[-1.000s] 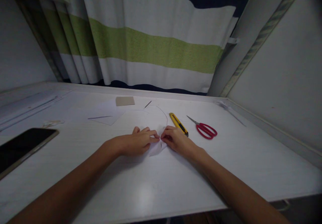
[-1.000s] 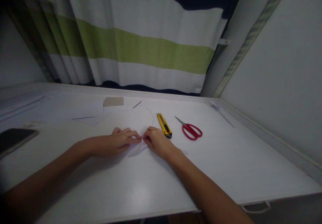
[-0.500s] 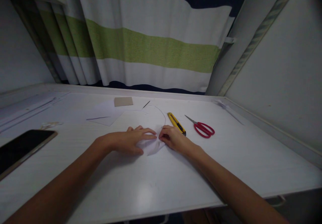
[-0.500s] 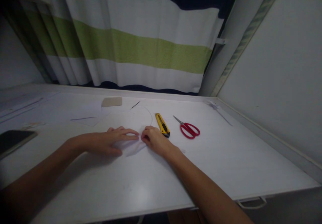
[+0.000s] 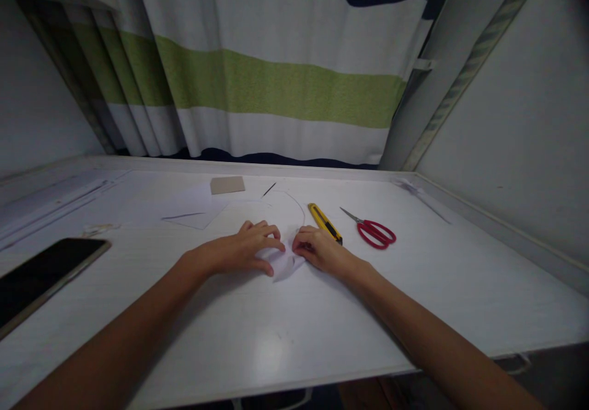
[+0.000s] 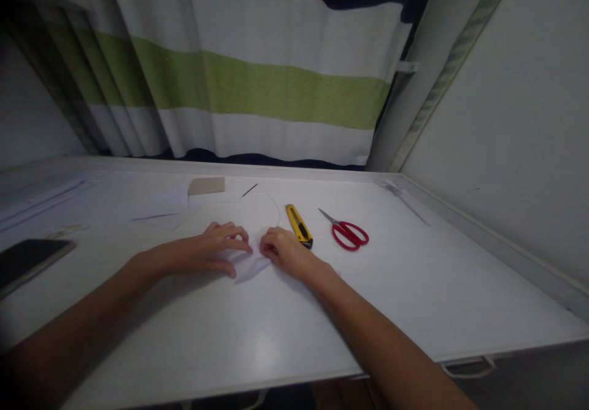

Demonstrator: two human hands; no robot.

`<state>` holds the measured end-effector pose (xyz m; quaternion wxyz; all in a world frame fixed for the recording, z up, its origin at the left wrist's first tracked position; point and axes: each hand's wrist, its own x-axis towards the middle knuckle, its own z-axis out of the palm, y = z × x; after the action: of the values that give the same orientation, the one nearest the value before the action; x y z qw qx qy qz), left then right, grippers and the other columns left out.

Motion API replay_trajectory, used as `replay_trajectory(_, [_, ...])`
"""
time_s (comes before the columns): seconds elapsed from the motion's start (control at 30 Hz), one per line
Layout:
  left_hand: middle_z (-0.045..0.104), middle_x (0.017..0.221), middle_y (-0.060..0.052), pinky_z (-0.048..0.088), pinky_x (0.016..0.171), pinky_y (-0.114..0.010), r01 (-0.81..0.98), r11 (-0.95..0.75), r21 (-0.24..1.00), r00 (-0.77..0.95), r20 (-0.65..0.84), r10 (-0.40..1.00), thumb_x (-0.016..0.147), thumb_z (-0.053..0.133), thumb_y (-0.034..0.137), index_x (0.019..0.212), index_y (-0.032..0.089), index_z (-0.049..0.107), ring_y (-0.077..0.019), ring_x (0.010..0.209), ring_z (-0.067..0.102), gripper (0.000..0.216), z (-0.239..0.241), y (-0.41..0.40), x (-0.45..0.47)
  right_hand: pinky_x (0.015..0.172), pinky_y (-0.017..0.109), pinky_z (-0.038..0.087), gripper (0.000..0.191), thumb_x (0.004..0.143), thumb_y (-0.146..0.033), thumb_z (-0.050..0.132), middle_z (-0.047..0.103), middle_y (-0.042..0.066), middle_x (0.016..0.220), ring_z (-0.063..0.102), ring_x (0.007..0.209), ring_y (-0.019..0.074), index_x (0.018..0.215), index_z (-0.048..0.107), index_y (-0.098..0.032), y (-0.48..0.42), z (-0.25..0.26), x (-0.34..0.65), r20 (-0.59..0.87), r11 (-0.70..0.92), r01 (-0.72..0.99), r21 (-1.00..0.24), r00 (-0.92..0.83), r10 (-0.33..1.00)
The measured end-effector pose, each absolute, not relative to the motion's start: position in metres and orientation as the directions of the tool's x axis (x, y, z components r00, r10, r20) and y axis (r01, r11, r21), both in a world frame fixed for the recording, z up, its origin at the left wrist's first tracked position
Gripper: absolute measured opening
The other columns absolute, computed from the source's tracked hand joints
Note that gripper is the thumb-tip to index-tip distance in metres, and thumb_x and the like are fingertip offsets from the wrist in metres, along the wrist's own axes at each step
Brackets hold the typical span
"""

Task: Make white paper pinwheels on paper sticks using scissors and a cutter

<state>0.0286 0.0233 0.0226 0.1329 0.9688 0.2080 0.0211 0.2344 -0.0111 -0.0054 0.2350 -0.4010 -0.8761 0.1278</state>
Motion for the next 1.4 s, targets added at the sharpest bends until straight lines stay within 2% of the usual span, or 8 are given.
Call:
replay_trajectory(0.2, [0.045,0.102,-0.004,0.026,0.08,-0.034,0.393,-0.892,0.224,0.913,0.023,0.408,0.072,0.052,0.04,0.101,0.025,0.05,-0.0199,0.094,0.039,0.033,0.023,0.027,0.026,0.069,0.025,0.036,0.009,0.072,-0.008,0.049,0.05,0.003,0.076,0.044,0.075,0.0131,0.072,0.056,-0.015,-0.01,-0.007,0.236,0.321,0.658,0.64,-0.397,-0.575,0.752])
replay_trajectory(0.37, [0.05,0.092,-0.005,0.029,0.077,-0.031,0.335,-0.937,0.097,0.926,0.148,0.346,0.074,0.049,0.039,0.089,0.019,0.055,-0.017,0.084,0.043,0.026,0.019,0.027,0.03,0.071,0.027,0.036,0.01,0.073,-0.009,0.049,0.047,0.004,0.079,0.042,0.079,0.0145,0.073,0.056,-0.016,-0.009,-0.005,0.238,0.32,0.665,0.641,-0.384,-0.584,0.746])
replay_trajectory(0.53, [0.052,0.088,-0.006,0.032,0.073,-0.029,0.291,-0.956,0.034,0.941,0.17,0.292,0.078,0.045,0.034,0.086,0.017,0.057,-0.0155,0.079,0.044,0.022,0.023,0.019,0.038,0.072,0.029,0.035,0.009,0.073,-0.009,0.049,0.047,0.004,0.08,0.042,0.08,0.0154,0.073,0.056,-0.016,-0.005,-0.005,0.243,0.306,0.68,0.635,-0.367,-0.608,0.733])
replay_trajectory(0.7, [0.054,0.086,-0.004,0.032,0.076,-0.028,0.264,-0.96,0.092,0.943,0.186,0.277,0.082,0.04,0.02,0.085,0.018,0.058,-0.0141,0.081,0.045,0.019,0.024,0.01,0.044,0.072,0.029,0.035,0.009,0.074,-0.01,0.048,0.047,0.004,0.079,0.042,0.079,0.0149,0.071,0.055,-0.016,-0.002,-0.002,0.247,0.288,0.701,0.619,-0.353,-0.642,0.711])
replay_trajectory(0.87, [0.054,0.087,-0.004,0.033,0.077,-0.027,0.241,-0.954,0.176,0.945,0.183,0.273,0.078,0.041,0.012,0.089,0.018,0.057,-0.0139,0.084,0.045,0.02,0.023,0.004,0.047,0.074,0.029,0.034,0.01,0.074,-0.009,0.048,0.048,0.004,0.079,0.042,0.079,0.0145,0.069,0.055,-0.015,-0.001,0.0,0.249,0.29,0.724,0.601,-0.339,-0.665,0.688])
replay_trajectory(1.13, [0.055,0.087,-0.005,0.032,0.075,-0.031,0.247,-0.963,0.106,0.948,0.181,0.263,0.078,0.042,0.016,0.086,0.017,0.057,-0.0152,0.08,0.045,0.017,0.014,-0.001,0.053,0.073,0.029,0.033,0.011,0.074,-0.009,0.048,0.047,0.004,0.078,0.04,0.079,0.0149,0.068,0.055,-0.015,0.0,-0.002,0.25,0.288,0.732,0.604,-0.317,-0.674,0.681])
replay_trajectory(1.27, [0.056,0.084,-0.003,0.032,0.075,-0.028,0.252,-0.949,0.191,0.937,0.196,0.288,0.082,0.039,0.018,0.084,0.018,0.058,-0.0138,0.08,0.045,0.02,0.01,0.004,0.053,0.073,0.028,0.033,0.012,0.074,-0.009,0.047,0.047,0.004,0.078,0.041,0.077,0.0143,0.067,0.055,-0.015,0.001,-0.003,0.251,0.286,0.74,0.598,-0.307,-0.684,0.671])
replay_trajectory(1.4, [0.056,0.079,-0.003,0.034,0.074,-0.026,0.255,-0.904,0.344,0.905,0.244,0.349,0.081,0.041,0.022,0.078,0.016,0.059,-0.0124,0.078,0.047,0.019,0.009,0.012,0.052,0.072,0.028,0.033,0.012,0.075,-0.009,0.047,0.048,0.004,0.077,0.041,0.076,0.014,0.067,0.054,-0.015,0.0,-0.001,0.251,0.289,0.738,0.599,-0.31,-0.681,0.673])
